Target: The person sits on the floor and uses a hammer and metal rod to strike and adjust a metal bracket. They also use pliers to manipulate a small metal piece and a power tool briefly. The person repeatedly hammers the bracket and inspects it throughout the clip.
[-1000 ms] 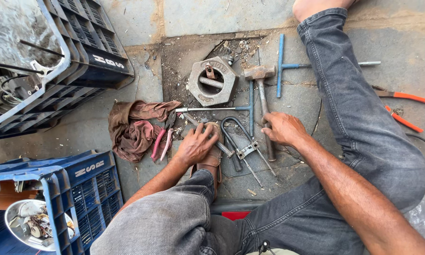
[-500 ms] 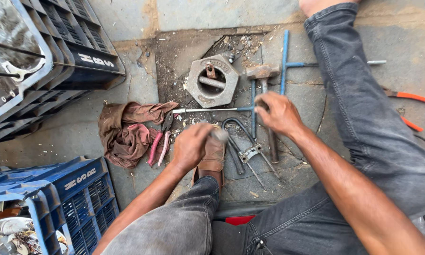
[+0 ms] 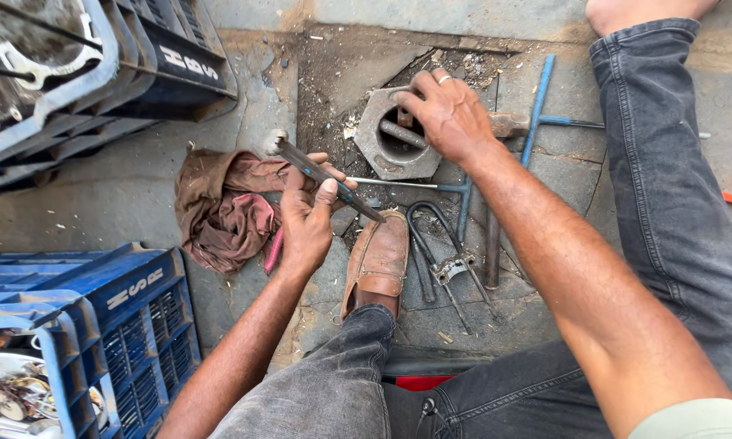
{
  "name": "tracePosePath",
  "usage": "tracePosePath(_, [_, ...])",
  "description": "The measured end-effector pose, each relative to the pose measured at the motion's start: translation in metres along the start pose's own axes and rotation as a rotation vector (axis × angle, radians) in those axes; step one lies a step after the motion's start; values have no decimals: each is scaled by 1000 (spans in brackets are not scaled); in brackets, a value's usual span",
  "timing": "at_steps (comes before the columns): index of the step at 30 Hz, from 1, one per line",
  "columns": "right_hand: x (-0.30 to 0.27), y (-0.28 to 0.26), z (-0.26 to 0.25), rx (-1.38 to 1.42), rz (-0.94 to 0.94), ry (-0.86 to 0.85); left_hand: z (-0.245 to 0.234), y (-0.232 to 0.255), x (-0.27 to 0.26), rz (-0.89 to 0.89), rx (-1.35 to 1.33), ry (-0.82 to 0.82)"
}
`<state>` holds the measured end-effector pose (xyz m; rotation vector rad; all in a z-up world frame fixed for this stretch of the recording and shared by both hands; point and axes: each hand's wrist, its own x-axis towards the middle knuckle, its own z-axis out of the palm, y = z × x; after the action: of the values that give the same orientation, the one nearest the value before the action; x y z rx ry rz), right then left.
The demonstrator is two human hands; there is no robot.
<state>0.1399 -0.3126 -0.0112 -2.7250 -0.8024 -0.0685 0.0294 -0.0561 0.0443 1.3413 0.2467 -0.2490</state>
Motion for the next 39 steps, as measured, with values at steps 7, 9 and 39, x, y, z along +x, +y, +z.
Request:
tracePosePath(7, [-2,1,-1,25,22,-27,-5,-22,-11,-28,-31,15])
tracePosePath(9, [4,-1,3,-8,63,-77,-1,-22,-13,-25,-33,31])
tracePosePath(39, [-42,-17,27,279,510,172,20,9,0,116,66,-96])
